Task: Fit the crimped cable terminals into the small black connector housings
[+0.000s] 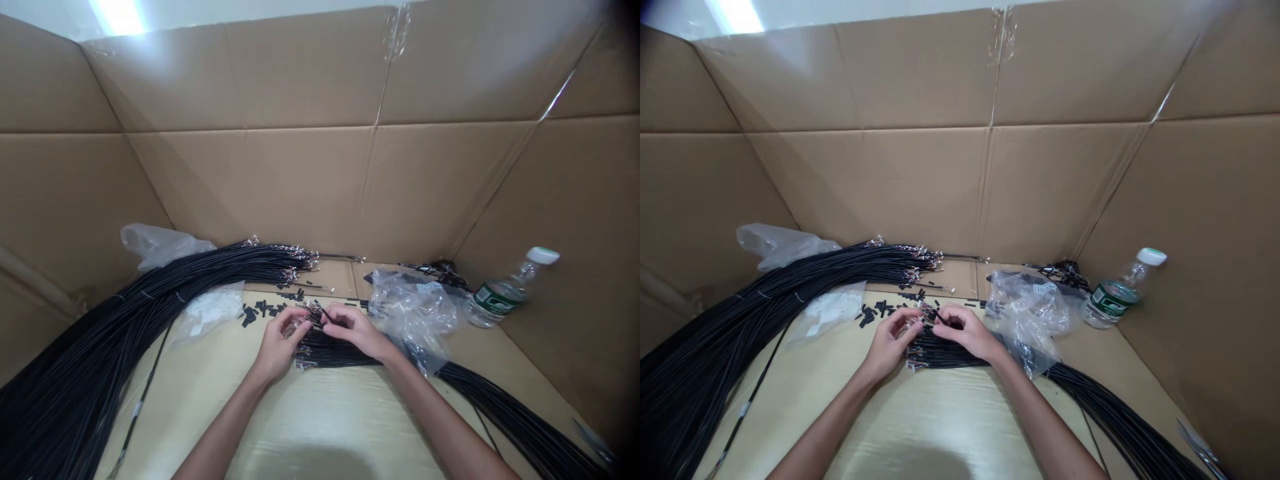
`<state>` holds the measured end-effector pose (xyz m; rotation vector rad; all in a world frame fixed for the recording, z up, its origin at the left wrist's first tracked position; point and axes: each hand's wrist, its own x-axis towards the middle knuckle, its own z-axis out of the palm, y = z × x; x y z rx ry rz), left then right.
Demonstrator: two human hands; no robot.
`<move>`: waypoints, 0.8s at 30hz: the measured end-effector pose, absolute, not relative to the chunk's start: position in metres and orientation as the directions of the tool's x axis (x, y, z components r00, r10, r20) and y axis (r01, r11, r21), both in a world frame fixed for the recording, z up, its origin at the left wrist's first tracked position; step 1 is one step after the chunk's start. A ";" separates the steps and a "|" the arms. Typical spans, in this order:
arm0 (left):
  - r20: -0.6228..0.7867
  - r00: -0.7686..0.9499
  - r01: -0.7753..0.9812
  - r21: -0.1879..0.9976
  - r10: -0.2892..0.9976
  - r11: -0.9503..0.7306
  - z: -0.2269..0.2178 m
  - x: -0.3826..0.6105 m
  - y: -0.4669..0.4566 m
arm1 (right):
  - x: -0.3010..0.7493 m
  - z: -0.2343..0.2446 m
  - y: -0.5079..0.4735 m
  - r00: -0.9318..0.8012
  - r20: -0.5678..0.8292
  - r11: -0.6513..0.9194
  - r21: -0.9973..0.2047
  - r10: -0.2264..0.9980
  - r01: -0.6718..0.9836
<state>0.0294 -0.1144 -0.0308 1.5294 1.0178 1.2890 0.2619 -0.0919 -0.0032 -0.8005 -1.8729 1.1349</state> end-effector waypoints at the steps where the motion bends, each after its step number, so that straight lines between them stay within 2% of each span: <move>1: 0.262 0.126 0.027 0.963 0.957 -0.267 -0.031 0.029 -0.114 | 0.262 -0.001 -0.093 -0.497 0.311 0.414 -0.904 0.810 0.109; 10: 0.179 0.075 -0.085 0.981 0.981 -0.172 -0.027 0.027 -0.109 | 0.248 -0.006 -0.100 -0.563 0.294 0.482 -0.848 0.773 0.220; 15: 0.165 0.048 -0.121 0.980 0.985 -0.158 -0.021 0.029 -0.113 | 0.233 -0.003 -0.097 -0.434 0.343 0.419 -0.904 0.833 0.089; 19: 0.168 0.059 -0.155 0.975 0.984 -0.157 -0.015 0.030 -0.120 | 0.224 -0.011 -0.091 -0.343 0.297 0.307 -0.951 0.891 -0.027; 24: 0.190 0.033 -0.126 0.975 0.981 -0.185 -0.017 0.035 -0.121 | 0.224 -0.025 -0.087 -0.318 0.241 0.214 -0.970 0.917 -0.116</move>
